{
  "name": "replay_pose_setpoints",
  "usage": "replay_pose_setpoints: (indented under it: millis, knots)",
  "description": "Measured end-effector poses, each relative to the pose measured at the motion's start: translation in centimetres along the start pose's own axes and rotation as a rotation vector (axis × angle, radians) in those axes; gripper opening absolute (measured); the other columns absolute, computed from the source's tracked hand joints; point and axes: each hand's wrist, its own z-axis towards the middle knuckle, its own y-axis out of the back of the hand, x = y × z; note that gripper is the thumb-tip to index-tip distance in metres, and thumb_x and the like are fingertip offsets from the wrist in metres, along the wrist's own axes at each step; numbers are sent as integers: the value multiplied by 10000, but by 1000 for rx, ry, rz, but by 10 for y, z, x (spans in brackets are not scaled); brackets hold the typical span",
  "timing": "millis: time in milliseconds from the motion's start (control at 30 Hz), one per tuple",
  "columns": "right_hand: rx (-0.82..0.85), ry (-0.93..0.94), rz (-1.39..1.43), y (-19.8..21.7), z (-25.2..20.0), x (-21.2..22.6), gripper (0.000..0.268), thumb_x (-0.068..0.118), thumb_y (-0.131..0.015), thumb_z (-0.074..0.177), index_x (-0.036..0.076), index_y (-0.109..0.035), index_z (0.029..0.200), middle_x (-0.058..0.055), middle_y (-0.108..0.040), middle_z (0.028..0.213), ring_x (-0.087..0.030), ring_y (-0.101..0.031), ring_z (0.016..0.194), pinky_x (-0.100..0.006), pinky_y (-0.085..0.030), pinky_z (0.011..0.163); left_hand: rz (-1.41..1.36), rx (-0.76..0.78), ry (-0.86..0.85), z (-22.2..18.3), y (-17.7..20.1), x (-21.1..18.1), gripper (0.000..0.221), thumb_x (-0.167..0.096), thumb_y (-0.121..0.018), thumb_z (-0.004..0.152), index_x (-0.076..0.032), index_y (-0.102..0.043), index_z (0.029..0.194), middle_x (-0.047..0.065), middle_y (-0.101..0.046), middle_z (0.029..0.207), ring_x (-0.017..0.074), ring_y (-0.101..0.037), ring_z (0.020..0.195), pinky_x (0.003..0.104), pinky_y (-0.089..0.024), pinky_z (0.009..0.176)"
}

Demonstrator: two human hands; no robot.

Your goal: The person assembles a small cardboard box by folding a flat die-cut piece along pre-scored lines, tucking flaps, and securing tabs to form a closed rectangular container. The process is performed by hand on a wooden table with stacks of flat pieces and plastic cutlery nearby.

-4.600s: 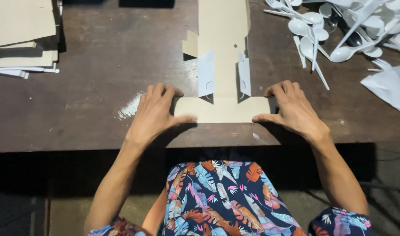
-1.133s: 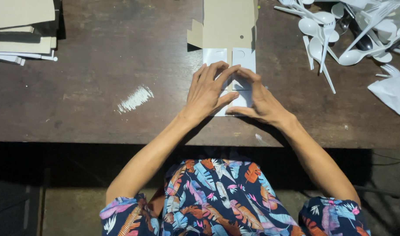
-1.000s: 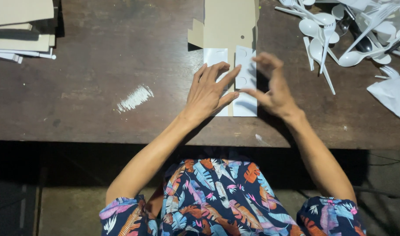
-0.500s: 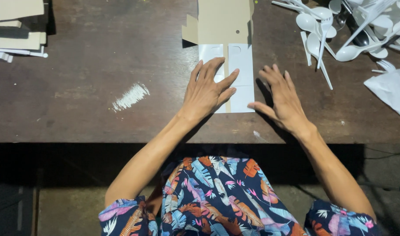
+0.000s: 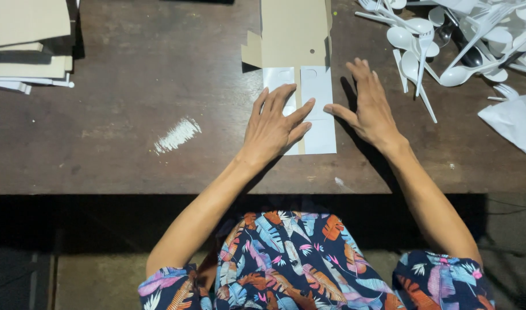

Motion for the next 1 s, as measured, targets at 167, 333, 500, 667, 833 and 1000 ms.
replay_pose_setpoints:
  millis: [167,333,500,667,833,1000]
  knots:
    - [53,6,-52,6,-29,12,894,443,-788,892,22,-366,1558,-285,-411,1558,-442,-322,1486,-593,-204,1223,-24,5,8,0,0,1,472,-534,-457,1055,-312,-593,1449,166,-436,1509,358,-380,1465,600,-185,1227]
    - [91,44,-84,13,-66,21,939,431,-805,840,50,-369,1579,-256,-428,1562,-419,-347,1482,-594,-239,1206,-27,-18,5,0,-3,2,455,-527,-469,1057,-326,-596,1445,149,-431,1509,344,-389,1457,588,-190,1228]
    - [101,40,136,17,-68,15,1218,394,-978,567,68,-373,1573,-242,-421,1544,-434,-343,1473,-581,-272,1203,-153,-88,26,-1,-2,6,623,-603,-553,1019,-366,-397,1574,112,-436,1497,306,-442,1433,578,-222,1239]
    - [-22,-137,320,14,-27,24,864,315,-882,820,73,-435,1520,-221,-556,1289,-432,-558,1265,-551,-442,1077,-414,-229,85,-1,15,4,487,-495,-625,1020,-305,-543,1461,75,-509,1397,311,-515,1343,496,-413,1141]
    - [-67,-285,376,-2,2,25,782,412,-896,871,108,-474,1455,-87,-619,974,-239,-678,867,-371,-558,797,-542,-268,117,-1,27,7,301,-331,-620,1041,-263,-663,1332,87,-527,1366,339,-540,1301,481,-446,1111]
    - [-16,-308,493,1,10,34,616,271,-857,901,72,-514,1374,-55,-642,828,-151,-660,728,-298,-547,662,-473,-276,77,1,35,6,207,-383,-777,935,-253,-767,1096,64,-493,1352,353,-549,1261,455,-488,1079]
